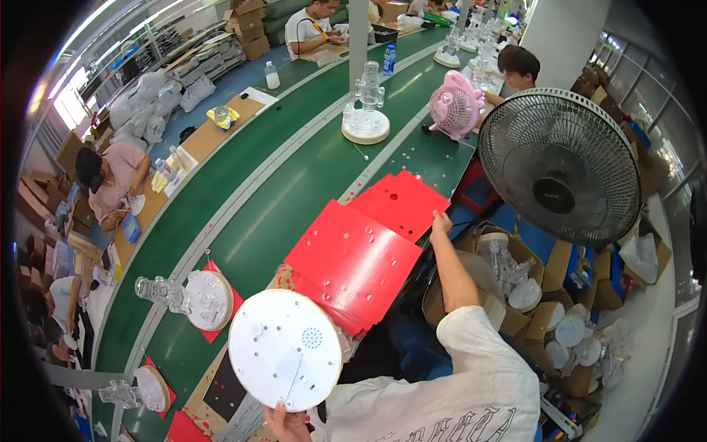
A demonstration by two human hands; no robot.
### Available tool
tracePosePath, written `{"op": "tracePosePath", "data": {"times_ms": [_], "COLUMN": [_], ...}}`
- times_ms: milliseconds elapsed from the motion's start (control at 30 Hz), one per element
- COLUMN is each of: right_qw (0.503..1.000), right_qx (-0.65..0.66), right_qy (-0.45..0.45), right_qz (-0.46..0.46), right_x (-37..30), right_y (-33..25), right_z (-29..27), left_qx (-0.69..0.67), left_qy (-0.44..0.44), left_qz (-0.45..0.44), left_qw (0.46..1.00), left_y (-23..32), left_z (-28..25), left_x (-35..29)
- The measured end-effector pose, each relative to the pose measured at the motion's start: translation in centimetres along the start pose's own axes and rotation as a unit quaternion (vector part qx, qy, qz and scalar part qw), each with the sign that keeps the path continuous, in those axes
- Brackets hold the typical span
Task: Assembling components for light fixtures on an industrial assembly line by applying small parts to a template and mounting it to a base.
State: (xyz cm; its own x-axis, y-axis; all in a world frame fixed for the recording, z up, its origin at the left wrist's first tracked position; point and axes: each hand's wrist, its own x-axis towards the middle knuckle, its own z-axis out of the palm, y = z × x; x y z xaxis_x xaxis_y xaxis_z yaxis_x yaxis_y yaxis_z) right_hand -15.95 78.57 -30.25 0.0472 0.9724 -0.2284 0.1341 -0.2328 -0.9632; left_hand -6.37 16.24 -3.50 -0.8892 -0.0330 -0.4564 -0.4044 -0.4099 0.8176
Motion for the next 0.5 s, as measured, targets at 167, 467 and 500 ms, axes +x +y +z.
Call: {"op": "tracePosePath", "data": {"times_ms": [167,467,500], "right_qw": [0.963,0.443,0.408], "right_qx": [0.185,-0.093,-0.122], "right_qy": [-0.122,-0.338,-0.389], "right_qz": [-0.156,-0.825,-0.817], "right_x": [-8.1,-39.9,-41.5], "right_y": [-12.4,-25.5,-24.9], "right_z": [0.3,-12.6,-13.8], "left_qx": [-0.026,0.015,0.018], "left_qy": [-0.019,-0.109,-0.119], "left_qz": [-0.005,0.024,0.025], "left_qw": [0.999,0.994,0.992], "left_y": [-0.3,-0.6,-0.6], "left_z": [0.2,3.9,4.2], "left_x": [-0.1,0.6,0.7]}}
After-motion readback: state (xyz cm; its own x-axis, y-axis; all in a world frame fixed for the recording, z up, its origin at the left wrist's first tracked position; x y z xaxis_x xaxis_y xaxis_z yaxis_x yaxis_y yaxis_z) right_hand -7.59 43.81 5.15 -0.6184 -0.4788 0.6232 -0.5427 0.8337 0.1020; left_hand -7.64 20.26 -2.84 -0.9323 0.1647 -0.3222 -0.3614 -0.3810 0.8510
